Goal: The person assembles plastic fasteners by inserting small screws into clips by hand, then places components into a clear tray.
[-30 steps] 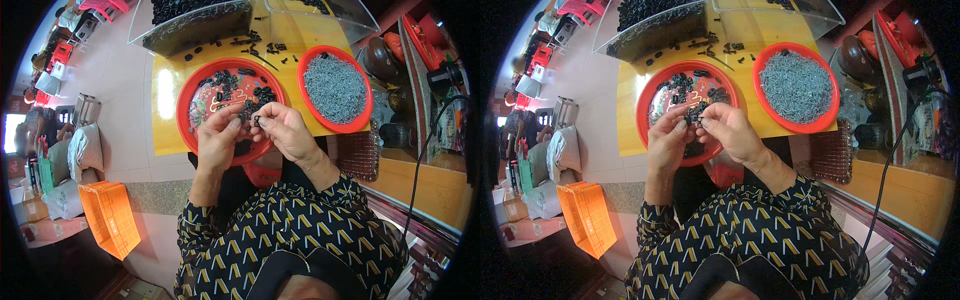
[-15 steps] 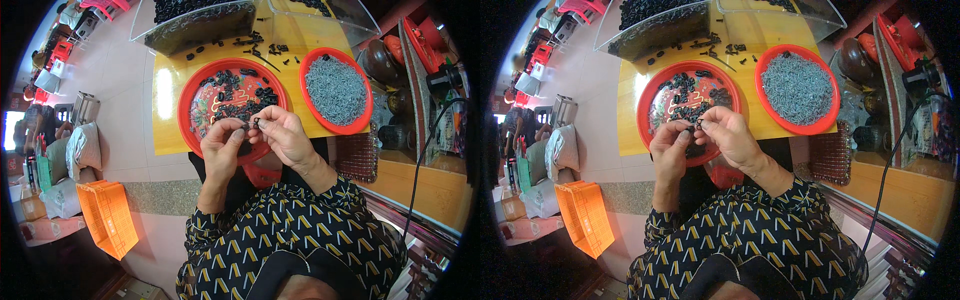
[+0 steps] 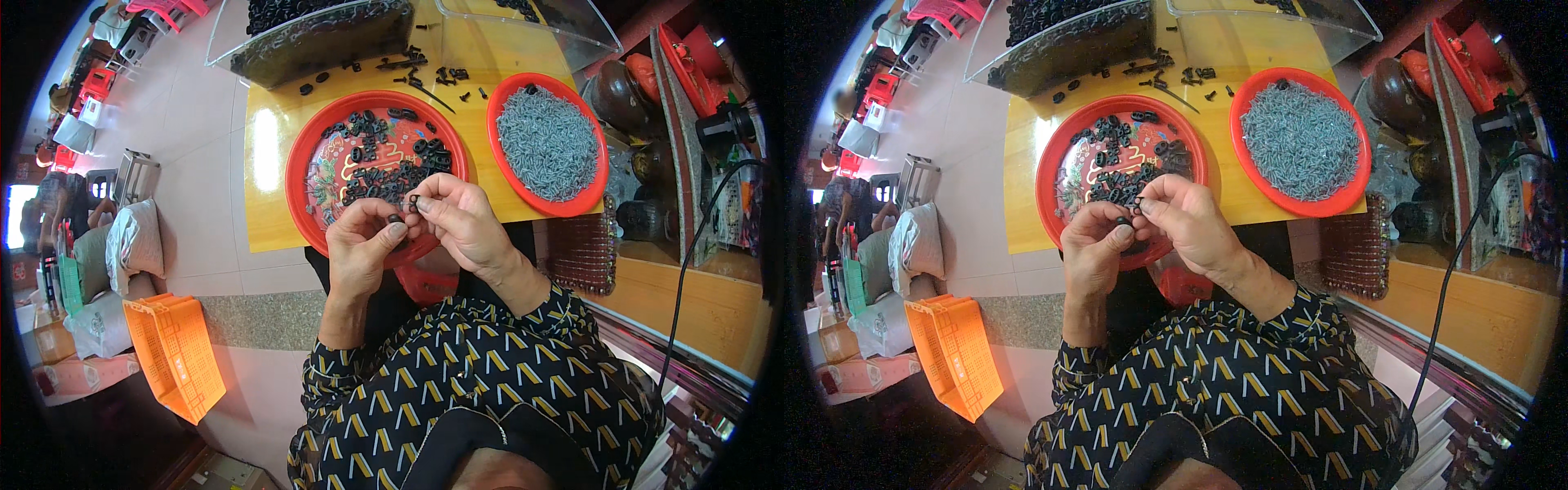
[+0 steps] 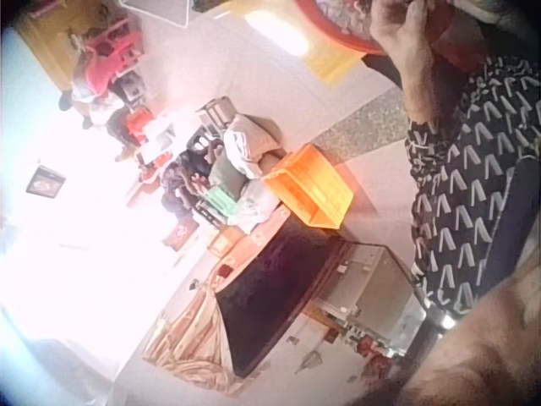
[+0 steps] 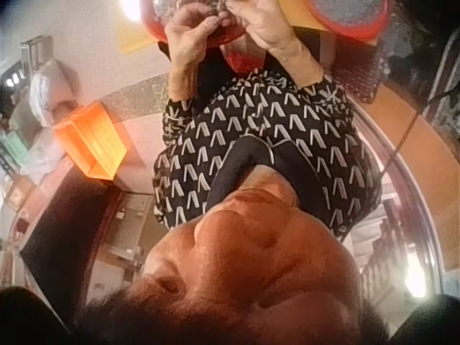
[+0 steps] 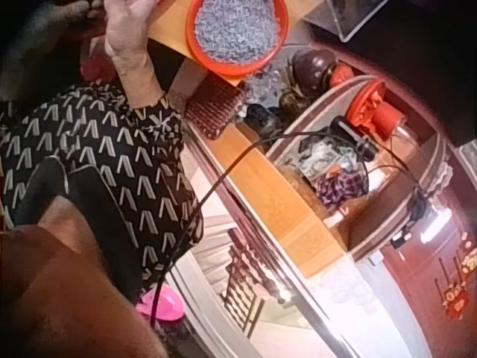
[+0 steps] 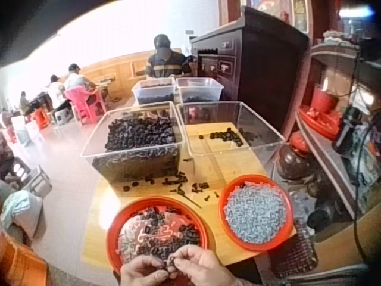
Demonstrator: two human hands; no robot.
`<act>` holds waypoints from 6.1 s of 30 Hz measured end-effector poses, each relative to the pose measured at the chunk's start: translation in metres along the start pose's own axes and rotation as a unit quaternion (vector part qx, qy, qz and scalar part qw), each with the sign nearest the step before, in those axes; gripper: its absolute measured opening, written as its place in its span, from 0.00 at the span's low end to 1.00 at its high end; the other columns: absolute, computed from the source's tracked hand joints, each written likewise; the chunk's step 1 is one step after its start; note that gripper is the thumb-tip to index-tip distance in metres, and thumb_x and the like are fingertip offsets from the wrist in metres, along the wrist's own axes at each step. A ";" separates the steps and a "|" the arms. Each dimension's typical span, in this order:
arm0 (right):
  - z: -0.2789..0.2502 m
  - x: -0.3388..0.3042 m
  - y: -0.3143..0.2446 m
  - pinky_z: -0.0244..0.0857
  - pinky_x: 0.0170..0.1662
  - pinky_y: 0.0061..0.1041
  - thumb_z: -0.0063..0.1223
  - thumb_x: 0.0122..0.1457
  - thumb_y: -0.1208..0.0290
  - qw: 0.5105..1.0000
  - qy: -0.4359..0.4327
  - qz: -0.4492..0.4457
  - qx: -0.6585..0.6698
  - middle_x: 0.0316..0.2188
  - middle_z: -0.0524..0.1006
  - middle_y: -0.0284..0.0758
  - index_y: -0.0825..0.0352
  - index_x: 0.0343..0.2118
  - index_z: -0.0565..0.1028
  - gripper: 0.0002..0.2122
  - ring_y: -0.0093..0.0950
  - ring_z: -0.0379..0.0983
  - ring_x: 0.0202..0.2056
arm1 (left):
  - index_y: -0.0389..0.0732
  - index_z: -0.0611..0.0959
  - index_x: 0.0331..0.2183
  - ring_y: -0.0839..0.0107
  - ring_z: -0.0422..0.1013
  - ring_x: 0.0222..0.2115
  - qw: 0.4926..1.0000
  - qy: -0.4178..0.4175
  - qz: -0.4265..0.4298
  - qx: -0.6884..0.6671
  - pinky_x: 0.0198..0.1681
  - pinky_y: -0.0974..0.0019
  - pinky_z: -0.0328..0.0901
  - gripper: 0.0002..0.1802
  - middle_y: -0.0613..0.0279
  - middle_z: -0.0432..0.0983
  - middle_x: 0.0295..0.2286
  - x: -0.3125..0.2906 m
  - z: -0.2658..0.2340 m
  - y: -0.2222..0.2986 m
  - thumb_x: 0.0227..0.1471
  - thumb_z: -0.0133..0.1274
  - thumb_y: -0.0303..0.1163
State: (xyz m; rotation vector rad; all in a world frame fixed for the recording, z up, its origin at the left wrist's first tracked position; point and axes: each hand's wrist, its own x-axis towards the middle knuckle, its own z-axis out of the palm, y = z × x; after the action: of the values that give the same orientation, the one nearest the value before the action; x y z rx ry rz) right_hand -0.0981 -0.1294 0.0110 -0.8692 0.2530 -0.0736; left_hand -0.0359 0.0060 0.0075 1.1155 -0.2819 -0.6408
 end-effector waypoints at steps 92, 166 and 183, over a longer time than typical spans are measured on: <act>0.000 0.015 -0.011 0.65 0.24 0.14 0.50 0.50 0.78 0.990 -0.104 0.087 -0.046 0.23 0.71 0.31 0.70 0.27 0.69 0.03 0.18 0.69 0.23 | 0.31 0.73 0.38 0.78 0.69 0.28 0.996 0.007 0.081 0.019 0.32 0.77 0.64 0.14 0.62 0.72 0.27 -0.011 -0.005 0.000 0.45 0.48 0.18; 0.014 0.028 -0.021 0.63 0.26 0.13 0.46 0.52 0.76 0.977 -0.030 0.073 -0.196 0.22 0.71 0.29 0.69 0.30 0.69 0.04 0.15 0.67 0.23 | 0.34 0.71 0.36 0.74 0.69 0.29 0.969 0.104 0.001 -0.222 0.33 0.71 0.67 0.15 0.59 0.71 0.29 0.022 -0.016 0.003 0.41 0.50 0.16; 0.030 0.009 -0.013 0.64 0.23 0.12 0.49 0.50 0.78 0.962 0.034 -0.061 -0.265 0.22 0.71 0.28 0.71 0.29 0.70 0.04 0.14 0.67 0.22 | 0.34 0.71 0.37 0.71 0.69 0.30 0.967 0.094 0.041 -0.235 0.33 0.70 0.66 0.16 0.58 0.71 0.30 0.012 -0.002 0.004 0.41 0.49 0.14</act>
State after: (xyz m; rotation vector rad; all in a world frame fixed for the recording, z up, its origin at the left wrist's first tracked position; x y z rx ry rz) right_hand -0.0818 -0.1166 0.0376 -1.4174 0.2889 -0.1557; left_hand -0.0240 0.0011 0.0086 0.6963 -0.0065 -0.4890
